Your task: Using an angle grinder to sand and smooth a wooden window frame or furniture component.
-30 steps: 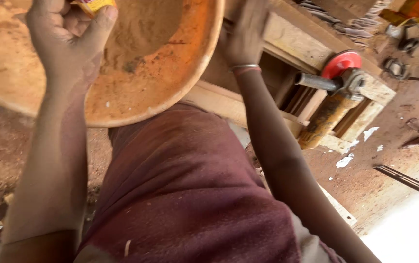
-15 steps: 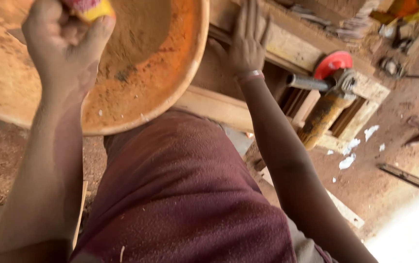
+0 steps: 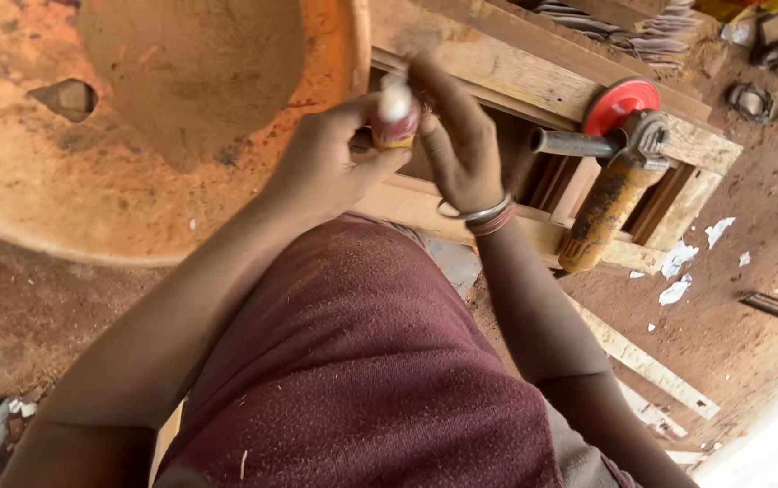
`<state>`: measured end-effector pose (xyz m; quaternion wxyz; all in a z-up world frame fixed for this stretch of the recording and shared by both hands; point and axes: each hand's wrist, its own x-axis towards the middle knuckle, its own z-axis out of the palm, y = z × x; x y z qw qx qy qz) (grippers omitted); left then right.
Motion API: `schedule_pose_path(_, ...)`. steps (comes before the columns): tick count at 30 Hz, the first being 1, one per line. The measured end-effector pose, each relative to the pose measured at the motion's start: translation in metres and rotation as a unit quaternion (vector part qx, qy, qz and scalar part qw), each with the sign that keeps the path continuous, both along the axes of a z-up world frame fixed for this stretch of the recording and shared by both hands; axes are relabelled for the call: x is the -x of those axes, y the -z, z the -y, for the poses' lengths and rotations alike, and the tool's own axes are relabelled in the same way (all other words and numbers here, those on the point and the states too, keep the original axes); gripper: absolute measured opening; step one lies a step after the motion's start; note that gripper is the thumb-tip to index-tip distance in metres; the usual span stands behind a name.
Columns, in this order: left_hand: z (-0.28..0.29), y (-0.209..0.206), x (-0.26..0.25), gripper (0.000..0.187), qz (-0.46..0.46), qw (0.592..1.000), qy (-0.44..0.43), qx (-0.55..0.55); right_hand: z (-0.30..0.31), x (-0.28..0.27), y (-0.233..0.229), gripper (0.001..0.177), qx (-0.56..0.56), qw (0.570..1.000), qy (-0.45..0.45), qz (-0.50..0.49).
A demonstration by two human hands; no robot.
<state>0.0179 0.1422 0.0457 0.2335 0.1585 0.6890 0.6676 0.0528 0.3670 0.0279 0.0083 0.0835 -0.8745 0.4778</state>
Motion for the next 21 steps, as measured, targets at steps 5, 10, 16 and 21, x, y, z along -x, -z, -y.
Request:
schedule_pose_path(5, -0.013, -0.002, 0.009, 0.033, -0.025, 0.987, 0.107, 0.119, 0.007, -0.006, -0.018, 0.049, 0.112, 0.992, -0.034, 0.04)
schedule_pose_path(10, -0.02, 0.005, 0.01, 0.053, -0.064, 0.964, 0.146, 0.211, -0.028, 0.013, 0.012, 0.037, 0.182, 0.979, 0.014, 0.096)
schedule_pose_path(16, -0.012, 0.002, 0.01, 0.051, -0.056, 0.977, 0.133, 0.159, -0.09, 0.06, 0.053, 0.029, -0.179, 0.982, 0.034, 0.043)
schedule_pose_path(21, -0.008, -0.002, 0.009, 0.046, -0.023, 0.974, 0.139, 0.175, -0.098, 0.072, 0.056, 0.034, -0.349, 0.934, -0.007, -0.071)
